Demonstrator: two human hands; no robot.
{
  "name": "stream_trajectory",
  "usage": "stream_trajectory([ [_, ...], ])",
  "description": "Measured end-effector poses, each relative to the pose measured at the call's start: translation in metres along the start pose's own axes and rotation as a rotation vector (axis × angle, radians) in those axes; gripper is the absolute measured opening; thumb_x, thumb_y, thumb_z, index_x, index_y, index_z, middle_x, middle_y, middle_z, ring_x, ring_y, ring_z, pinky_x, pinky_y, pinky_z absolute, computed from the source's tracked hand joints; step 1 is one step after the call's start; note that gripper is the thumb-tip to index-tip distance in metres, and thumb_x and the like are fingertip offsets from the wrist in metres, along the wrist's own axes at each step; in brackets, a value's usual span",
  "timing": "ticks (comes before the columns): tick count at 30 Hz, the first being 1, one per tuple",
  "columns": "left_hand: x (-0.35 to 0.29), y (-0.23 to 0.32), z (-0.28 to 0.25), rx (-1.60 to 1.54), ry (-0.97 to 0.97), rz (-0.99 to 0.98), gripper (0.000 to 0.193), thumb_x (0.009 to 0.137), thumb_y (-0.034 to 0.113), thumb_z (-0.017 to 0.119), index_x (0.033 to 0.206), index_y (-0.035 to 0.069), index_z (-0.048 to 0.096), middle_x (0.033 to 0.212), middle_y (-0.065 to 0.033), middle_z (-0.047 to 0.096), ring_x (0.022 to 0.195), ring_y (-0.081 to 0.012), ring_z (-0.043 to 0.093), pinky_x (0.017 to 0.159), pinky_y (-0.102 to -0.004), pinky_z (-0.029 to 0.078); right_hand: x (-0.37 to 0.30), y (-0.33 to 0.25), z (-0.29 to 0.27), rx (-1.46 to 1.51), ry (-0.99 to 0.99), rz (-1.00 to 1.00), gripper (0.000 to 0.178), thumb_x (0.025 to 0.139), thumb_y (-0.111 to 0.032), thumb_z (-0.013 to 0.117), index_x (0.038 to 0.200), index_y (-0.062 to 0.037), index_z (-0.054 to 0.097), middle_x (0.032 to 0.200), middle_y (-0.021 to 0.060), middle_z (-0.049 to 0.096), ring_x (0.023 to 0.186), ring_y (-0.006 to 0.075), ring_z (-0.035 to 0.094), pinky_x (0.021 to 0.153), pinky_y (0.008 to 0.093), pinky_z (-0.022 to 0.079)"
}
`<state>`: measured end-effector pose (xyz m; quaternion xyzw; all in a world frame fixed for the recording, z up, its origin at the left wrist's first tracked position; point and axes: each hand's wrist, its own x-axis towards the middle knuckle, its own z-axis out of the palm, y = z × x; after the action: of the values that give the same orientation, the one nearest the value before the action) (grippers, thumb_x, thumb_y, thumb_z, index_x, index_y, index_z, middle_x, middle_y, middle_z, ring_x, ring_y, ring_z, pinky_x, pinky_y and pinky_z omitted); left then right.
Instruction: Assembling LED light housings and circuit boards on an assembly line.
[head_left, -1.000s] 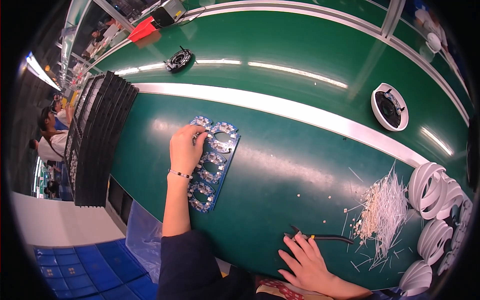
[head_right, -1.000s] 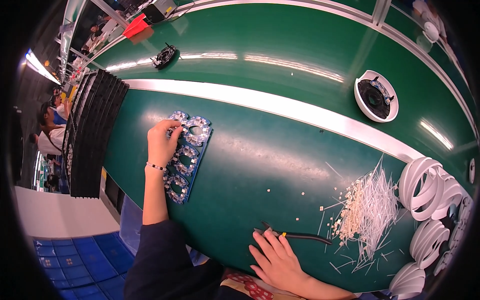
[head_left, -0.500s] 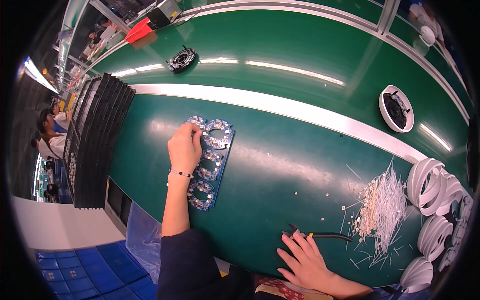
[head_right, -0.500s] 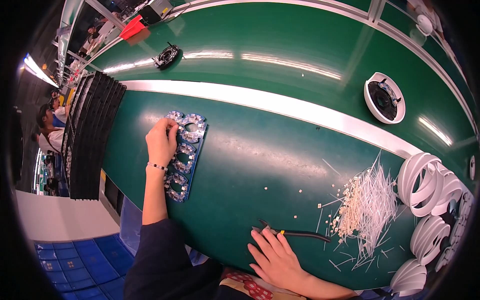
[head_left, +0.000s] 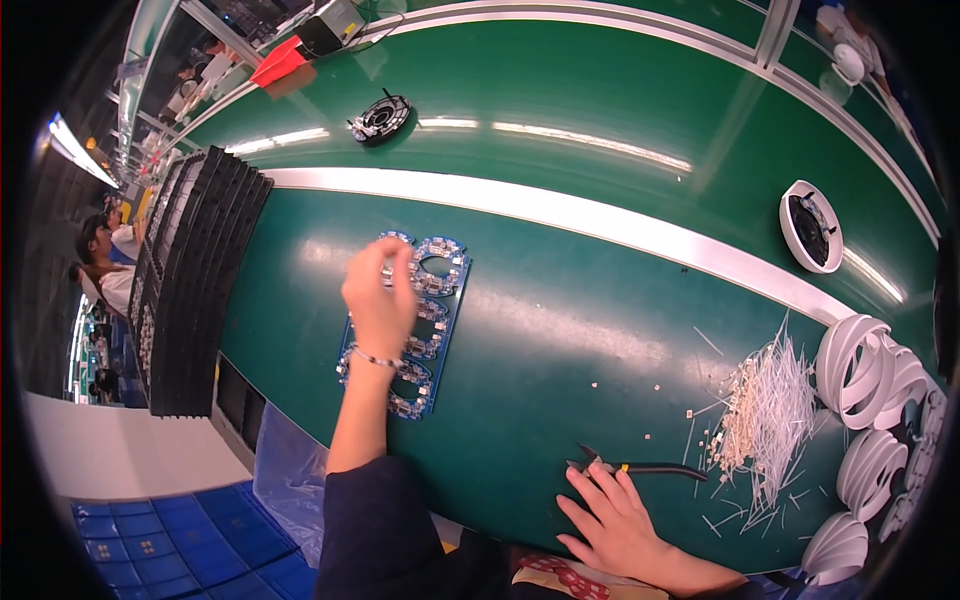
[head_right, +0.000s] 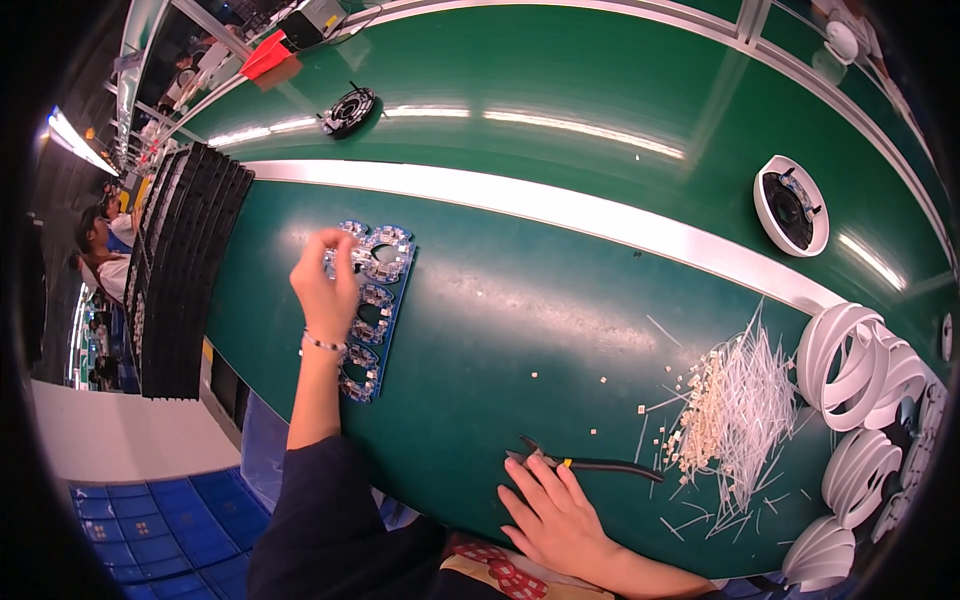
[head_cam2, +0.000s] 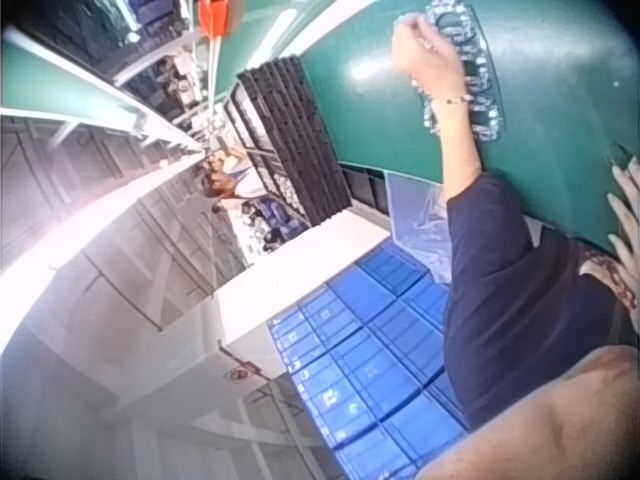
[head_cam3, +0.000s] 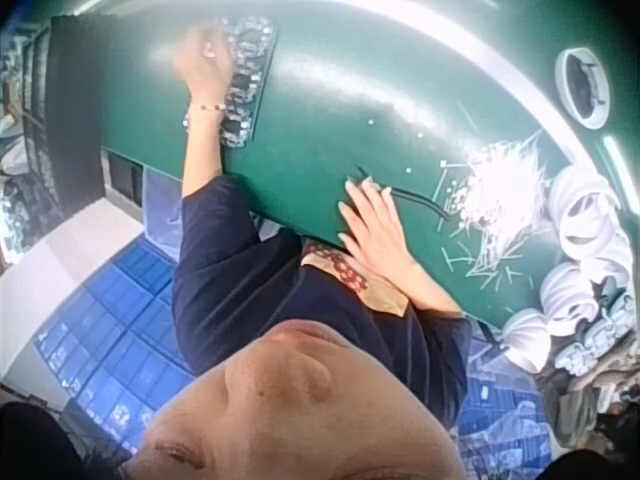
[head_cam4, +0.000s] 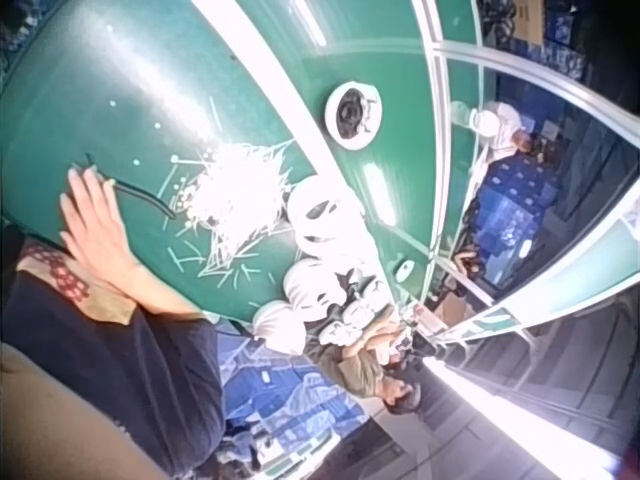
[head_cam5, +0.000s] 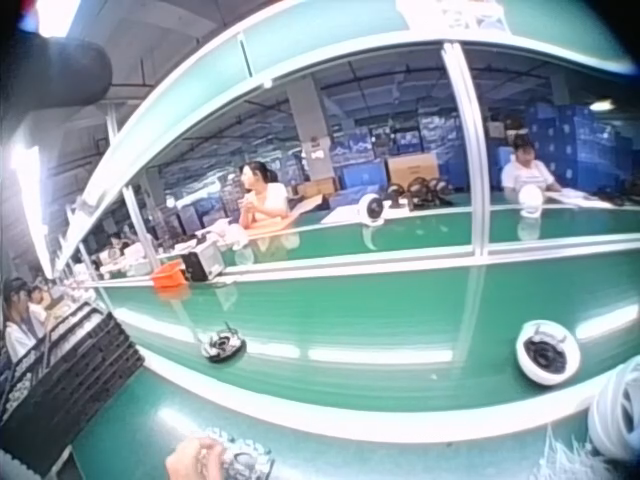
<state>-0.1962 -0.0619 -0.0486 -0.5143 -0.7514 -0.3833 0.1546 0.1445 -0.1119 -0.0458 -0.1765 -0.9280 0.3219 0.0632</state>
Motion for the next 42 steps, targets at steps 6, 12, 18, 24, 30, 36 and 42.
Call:
stream_trajectory([
  [6, -0.025, 0.064, 0.006, -0.424, -0.539, 0.378, 0.012, 0.072, 0.004, 0.062, 0.084, 0.005, 0.061, 0.076, -0.0072, 0.061, 0.074, -0.0253, 0.057, 0.079, -0.0358, 0.044, 0.001, -0.005, -0.003, 0.010, 0.000, -0.024, 0.042, 0.070, -0.029, 0.063, 0.105, -0.0063, 0.056, 0.130, 0.0135, 0.037, 0.120, 0.0302, 0.032, 0.098, 0.0424, 0.024],
  [12, 0.003, -0.007, -0.008, 0.030, -0.233, 0.124, 0.018, 0.068, -0.001, 0.062, 0.085, 0.005, 0.063, 0.085, -0.0109, 0.061, 0.077, -0.0278, 0.057, 0.069, -0.0334, 0.046, 0.000, 0.001, 0.000, -0.007, 0.004, 0.007, 0.042, 0.071, -0.030, 0.062, 0.105, -0.0065, 0.056, 0.130, 0.0134, 0.037, 0.120, 0.0294, 0.032, 0.098, 0.0423, 0.025],
  [18, 0.008, -0.024, -0.018, 0.013, -0.350, 0.005, 0.010, 0.068, 0.001, 0.063, 0.078, 0.004, 0.062, 0.081, -0.0090, 0.060, 0.075, -0.0271, 0.058, 0.067, -0.0329, 0.047, 0.000, -0.002, -0.002, 0.004, -0.011, -0.011, 0.041, 0.071, -0.030, 0.062, 0.105, -0.0065, 0.056, 0.130, 0.0135, 0.037, 0.120, 0.0293, 0.032, 0.097, 0.0423, 0.025],
  [24, 0.009, -0.025, -0.010, 0.011, -0.355, 0.133, 0.006, 0.070, 0.001, 0.061, 0.076, 0.003, 0.060, 0.078, -0.0091, 0.058, 0.073, -0.0270, 0.057, 0.064, -0.0319, 0.046, 0.000, 0.000, -0.001, 0.003, -0.005, 0.004, 0.041, 0.071, -0.029, 0.062, 0.104, -0.0059, 0.056, 0.130, 0.0137, 0.036, 0.121, 0.0296, 0.032, 0.098, 0.0424, 0.025],
  [30, 0.008, -0.027, -0.015, 0.028, -0.374, 0.086, 0.003, 0.072, 0.005, 0.060, 0.075, 0.004, 0.058, 0.077, -0.0081, 0.058, 0.073, -0.0274, 0.057, 0.073, -0.0386, 0.043, -0.001, -0.001, -0.001, -0.004, 0.002, -0.014, 0.041, 0.071, -0.029, 0.062, 0.104, -0.0057, 0.056, 0.130, 0.0140, 0.036, 0.121, 0.0301, 0.031, 0.098, 0.0427, 0.024],
  [36, 0.006, -0.026, -0.017, -0.041, -0.449, -0.033, 0.005, 0.074, 0.010, 0.061, 0.078, 0.007, 0.060, 0.079, -0.0055, 0.059, 0.076, -0.0260, 0.057, 0.084, -0.0486, 0.037, -0.001, -0.001, 0.001, -0.002, 0.002, -0.010, 0.042, 0.070, -0.029, 0.063, 0.104, -0.0054, 0.056, 0.130, 0.0144, 0.036, 0.120, 0.0304, 0.032, 0.098, 0.0432, 0.025],
  [42, 0.007, -0.023, -0.010, 0.081, -0.359, 0.249, 0.007, 0.070, 0.006, 0.063, 0.078, 0.006, 0.063, 0.084, -0.0035, 0.058, 0.078, -0.0237, 0.056, 0.081, -0.0443, 0.039, -0.002, 0.000, 0.000, 0.005, 0.009, -0.004, 0.042, 0.070, -0.028, 0.063, 0.104, -0.0051, 0.056, 0.129, 0.0147, 0.036, 0.120, 0.0300, 0.032, 0.097, 0.0430, 0.025],
])
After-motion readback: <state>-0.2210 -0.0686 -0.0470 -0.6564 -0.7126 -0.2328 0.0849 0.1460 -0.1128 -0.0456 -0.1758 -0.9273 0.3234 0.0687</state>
